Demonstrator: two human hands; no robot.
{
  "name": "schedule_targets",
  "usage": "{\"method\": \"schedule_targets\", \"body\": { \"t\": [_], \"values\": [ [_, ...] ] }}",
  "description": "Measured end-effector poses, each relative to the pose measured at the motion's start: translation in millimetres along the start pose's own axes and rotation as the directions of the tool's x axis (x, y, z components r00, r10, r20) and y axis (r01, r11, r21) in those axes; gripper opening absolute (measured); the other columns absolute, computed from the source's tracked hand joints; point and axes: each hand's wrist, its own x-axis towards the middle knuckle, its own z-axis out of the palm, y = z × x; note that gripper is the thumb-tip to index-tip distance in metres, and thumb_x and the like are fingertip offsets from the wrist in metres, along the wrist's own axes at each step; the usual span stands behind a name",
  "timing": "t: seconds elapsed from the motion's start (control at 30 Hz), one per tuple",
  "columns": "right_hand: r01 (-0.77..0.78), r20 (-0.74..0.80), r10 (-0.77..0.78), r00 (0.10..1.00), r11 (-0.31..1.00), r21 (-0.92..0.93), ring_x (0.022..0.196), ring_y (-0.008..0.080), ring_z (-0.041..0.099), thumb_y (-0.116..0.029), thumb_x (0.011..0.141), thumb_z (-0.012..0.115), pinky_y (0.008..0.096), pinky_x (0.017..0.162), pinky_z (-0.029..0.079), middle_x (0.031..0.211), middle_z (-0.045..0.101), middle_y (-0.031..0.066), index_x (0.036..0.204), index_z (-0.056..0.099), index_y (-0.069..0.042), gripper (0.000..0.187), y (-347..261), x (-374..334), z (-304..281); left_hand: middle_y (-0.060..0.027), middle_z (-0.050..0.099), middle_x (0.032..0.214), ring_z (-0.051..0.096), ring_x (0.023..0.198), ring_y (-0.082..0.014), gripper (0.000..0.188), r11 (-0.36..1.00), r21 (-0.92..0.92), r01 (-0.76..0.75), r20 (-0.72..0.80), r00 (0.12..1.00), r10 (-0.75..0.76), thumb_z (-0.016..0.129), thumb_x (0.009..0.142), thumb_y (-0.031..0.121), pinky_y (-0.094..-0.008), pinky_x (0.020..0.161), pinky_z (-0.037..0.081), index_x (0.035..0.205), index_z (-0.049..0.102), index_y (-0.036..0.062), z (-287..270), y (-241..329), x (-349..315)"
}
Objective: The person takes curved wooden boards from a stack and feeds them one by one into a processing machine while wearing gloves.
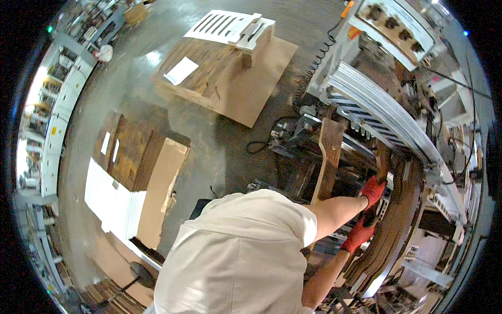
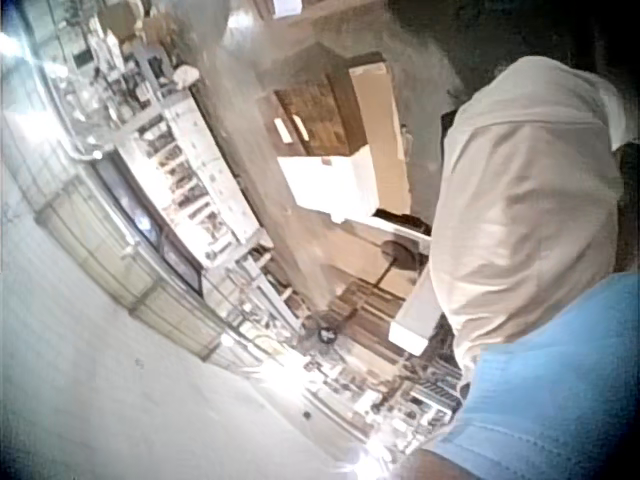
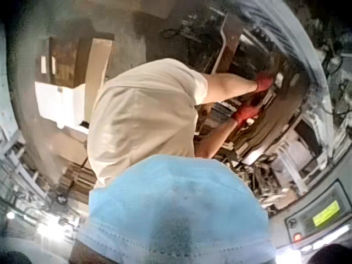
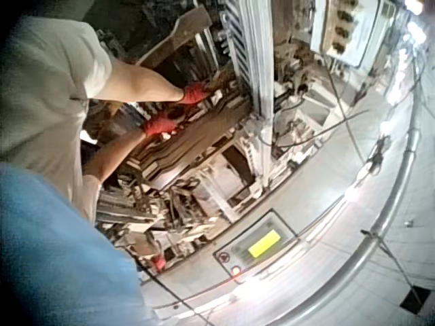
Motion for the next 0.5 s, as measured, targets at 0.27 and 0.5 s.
{"method": "schedule_targets", "body": {
  "t": [0.27, 0.5],
  "values": [
    [-0.040, -0.049, 0.033, 0.998, 0.987, -0.153, 0.113, 0.0384, 0.053, -0.027, 0.084, 0.064, 0.0433, 0.098, 0.040, 0.124, 0.055, 0.0235, 0.128, 0.049, 0.003, 0.056, 29.9, 1.5, 7.6, -0.0223, 0.050, 0.130, 0.047, 0.119, -0.0399, 0.060, 0.997, -0.048, -0.057, 0.267, 0.961, 0.068, 0.053, 0.088, 0.041, -0.0426, 0.100, 0.038, 0.132, 0.042, 0.0009, 4.5, -17.8, 3.7],
    [-0.159, 0.016, 0.161, 0.987, 0.983, -0.098, 0.125, 0.0385, 0.041, -0.030, 0.083, 0.068, 0.0452, 0.104, 0.033, 0.133, 0.047, 0.0232, 0.133, 0.045, -0.001, 0.062, -11.3, -3.6, -11.4, -0.0184, 0.039, 0.141, 0.038, 0.129, -0.0347, 0.058, 0.983, 0.166, -0.074, 0.413, 0.911, -0.001, 0.047, 0.093, 0.039, -0.0407, 0.102, 0.036, 0.137, 0.038, 0.0028, 5.6, -34.0, 17.8]
  ]
}}
